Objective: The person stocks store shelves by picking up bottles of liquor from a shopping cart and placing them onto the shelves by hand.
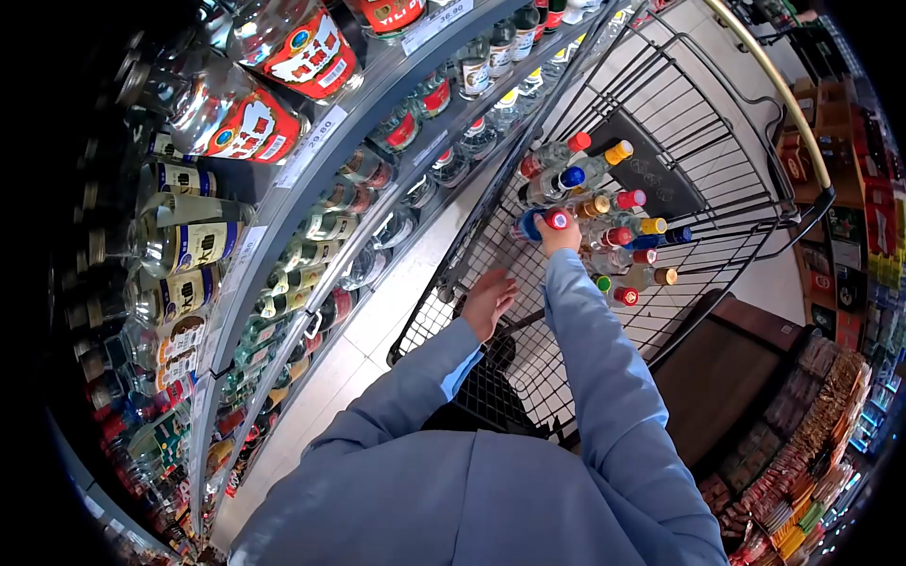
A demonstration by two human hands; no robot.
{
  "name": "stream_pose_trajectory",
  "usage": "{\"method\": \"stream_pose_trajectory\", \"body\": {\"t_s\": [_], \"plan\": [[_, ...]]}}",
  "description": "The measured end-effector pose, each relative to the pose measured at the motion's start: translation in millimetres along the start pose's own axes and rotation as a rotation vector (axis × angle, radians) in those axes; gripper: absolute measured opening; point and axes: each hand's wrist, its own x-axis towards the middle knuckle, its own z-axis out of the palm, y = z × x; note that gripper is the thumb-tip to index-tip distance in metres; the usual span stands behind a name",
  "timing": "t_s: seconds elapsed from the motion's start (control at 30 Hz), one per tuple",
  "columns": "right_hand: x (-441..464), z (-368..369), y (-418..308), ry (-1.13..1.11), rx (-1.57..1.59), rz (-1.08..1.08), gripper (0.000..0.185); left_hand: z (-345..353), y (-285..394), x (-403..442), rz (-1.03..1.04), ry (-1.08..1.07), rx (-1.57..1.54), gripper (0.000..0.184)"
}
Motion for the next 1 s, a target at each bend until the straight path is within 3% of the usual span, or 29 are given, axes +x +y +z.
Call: {"method": "stream_pose_trajectory", "body": {"t_s": [0.2, 0.3, 0.33, 0.43, 0.47, 0.5, 0.57, 0.67, 0.77, 0.83, 0.93, 1.0], "plan": [[-28, -4, 19, 0.009, -0.144, -0.344, 0.028, -7, -2, 0, 0.152, -0.024, 0.282, 0.05], [-66, -27, 2, 0.011, -0.139, -0.38, 0.024, -6, 1, -15, 0.743, -0.054, 0.909, 0.059], [-78, -38, -3, 0.029, -0.017, -0.379, 0.019, -2, 11, -30, 0.862, -0.088, 1.068, 0.07], [-117, -93, -23, -0.09, 0.179, -0.398, 0.01, -3, 21, -58, 0.915, -0.206, 1.2, 0.095], [-133, -109, -33, -0.174, 0.455, -0.261, 0.009, -1, 30, -69, 0.909, -0.287, 1.287, 0.102], [-148, -125, -44, -0.252, 0.729, -0.118, 0.009, 0, 27, -78, 0.919, -0.304, 1.42, 0.101], [-172, -168, -71, -0.407, 0.821, -0.188, 0.01, 5, 29, -99, 0.962, -0.486, 1.496, 0.095], [-193, -216, -96, -0.454, 1.032, -0.185, 0.016, 19, 22, -134, 0.858, -0.678, 1.136, 0.089], [-204, -243, -116, -0.35, 1.03, -0.039, 0.019, 45, 20, -184, 0.523, -0.635, 1.1, 0.087], [-208, -254, -116, -0.436, 1.202, -0.064, 0.016, 49, 10, -201, 0.52, -0.758, 0.963, 0.089], [-238, -271, -111, -0.539, 1.139, -0.209, 0.014, 50, -13, -235, 0.369, -0.825, 0.728, 0.087], [-256, -280, -110, -0.517, 1.14, -0.171, 0.014, 54, -20, -265, 0.287, -0.848, 0.623, 0.085]]}}
